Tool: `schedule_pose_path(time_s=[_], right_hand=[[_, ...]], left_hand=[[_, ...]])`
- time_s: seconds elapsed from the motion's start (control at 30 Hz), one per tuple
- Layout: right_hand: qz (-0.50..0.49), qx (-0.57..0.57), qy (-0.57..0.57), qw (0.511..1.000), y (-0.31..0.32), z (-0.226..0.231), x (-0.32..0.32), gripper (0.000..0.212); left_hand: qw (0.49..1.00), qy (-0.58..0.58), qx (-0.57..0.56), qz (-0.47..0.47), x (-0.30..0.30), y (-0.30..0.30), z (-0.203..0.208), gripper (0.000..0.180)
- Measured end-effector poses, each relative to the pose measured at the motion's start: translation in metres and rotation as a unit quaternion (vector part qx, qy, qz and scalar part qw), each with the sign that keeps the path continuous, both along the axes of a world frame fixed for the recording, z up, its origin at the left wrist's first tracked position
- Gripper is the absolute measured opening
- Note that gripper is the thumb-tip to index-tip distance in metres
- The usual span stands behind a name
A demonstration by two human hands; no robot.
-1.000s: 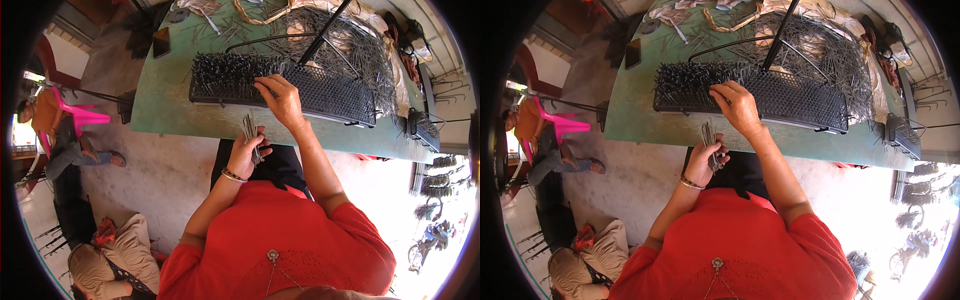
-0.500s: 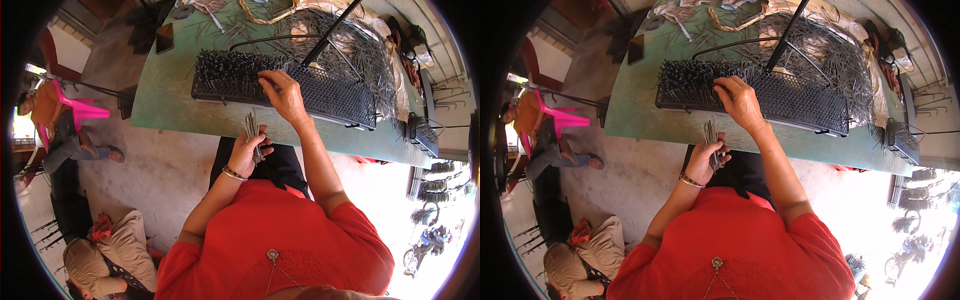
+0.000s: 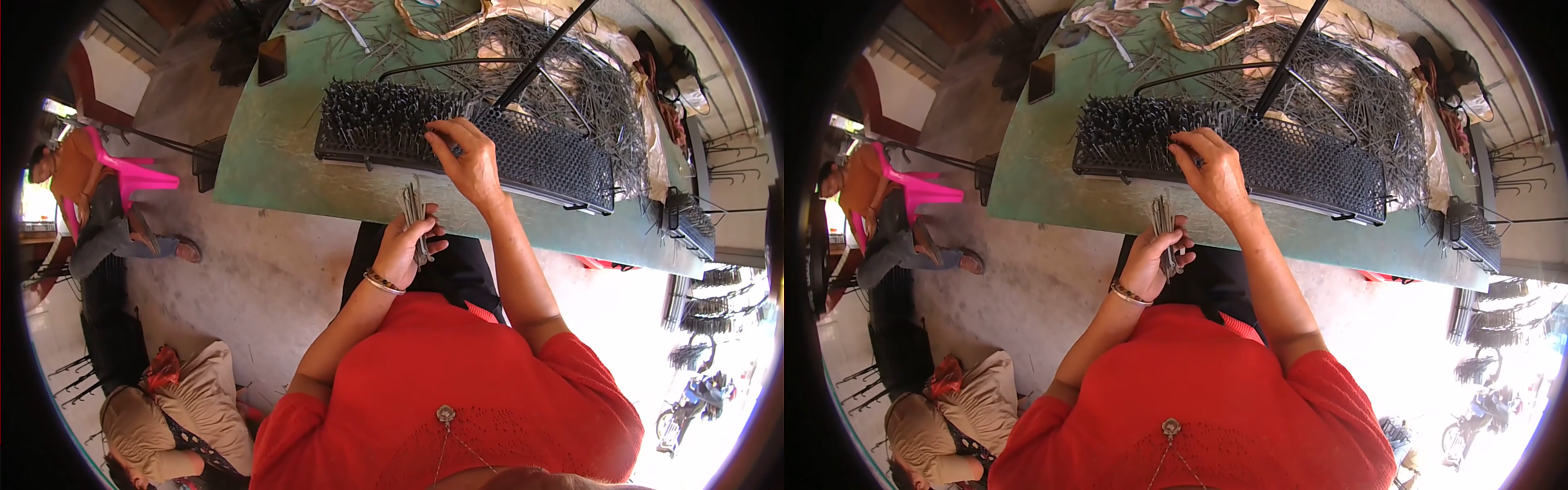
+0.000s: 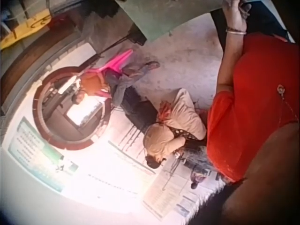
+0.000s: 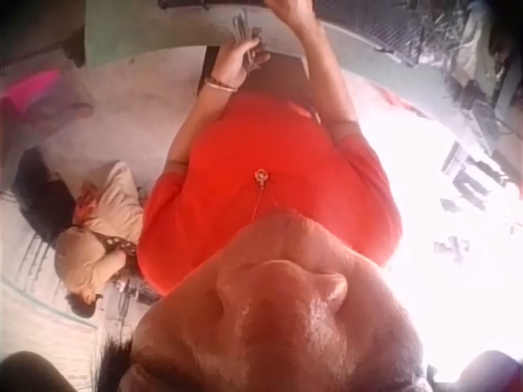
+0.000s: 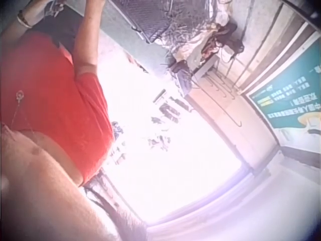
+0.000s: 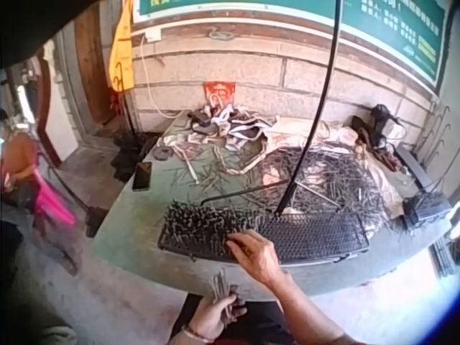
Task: Insert metal bristles into a brush base at a workbench.
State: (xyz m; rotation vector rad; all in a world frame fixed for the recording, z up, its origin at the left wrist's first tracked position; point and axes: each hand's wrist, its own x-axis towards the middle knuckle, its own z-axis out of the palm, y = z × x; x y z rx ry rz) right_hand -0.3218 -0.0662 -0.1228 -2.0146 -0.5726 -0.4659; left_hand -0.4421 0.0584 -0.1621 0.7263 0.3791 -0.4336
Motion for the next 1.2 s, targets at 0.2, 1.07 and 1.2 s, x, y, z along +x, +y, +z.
schedule_pose_path(time_s=[0.2,1.07,1.2], right_hand=[[-0.005,0.007,0.019,1.000,0.001,0.002,0.002,0.012],[-0.101,0.006,-0.064,0.993,0.000,-0.011,-0.008,0.013],[-0.112,-0.005,-0.071,0.991,0.000,-0.013,-0.009,0.013]], left_hand=[[1.000,0.001,0.000,-0.002,0.000,0.000,0.000,0.024],[1.000,-0.004,-0.011,-0.013,-0.002,-0.001,-0.001,0.024],[1.000,-0.007,-0.004,-0.018,-0.004,-0.002,0.001,0.024]])
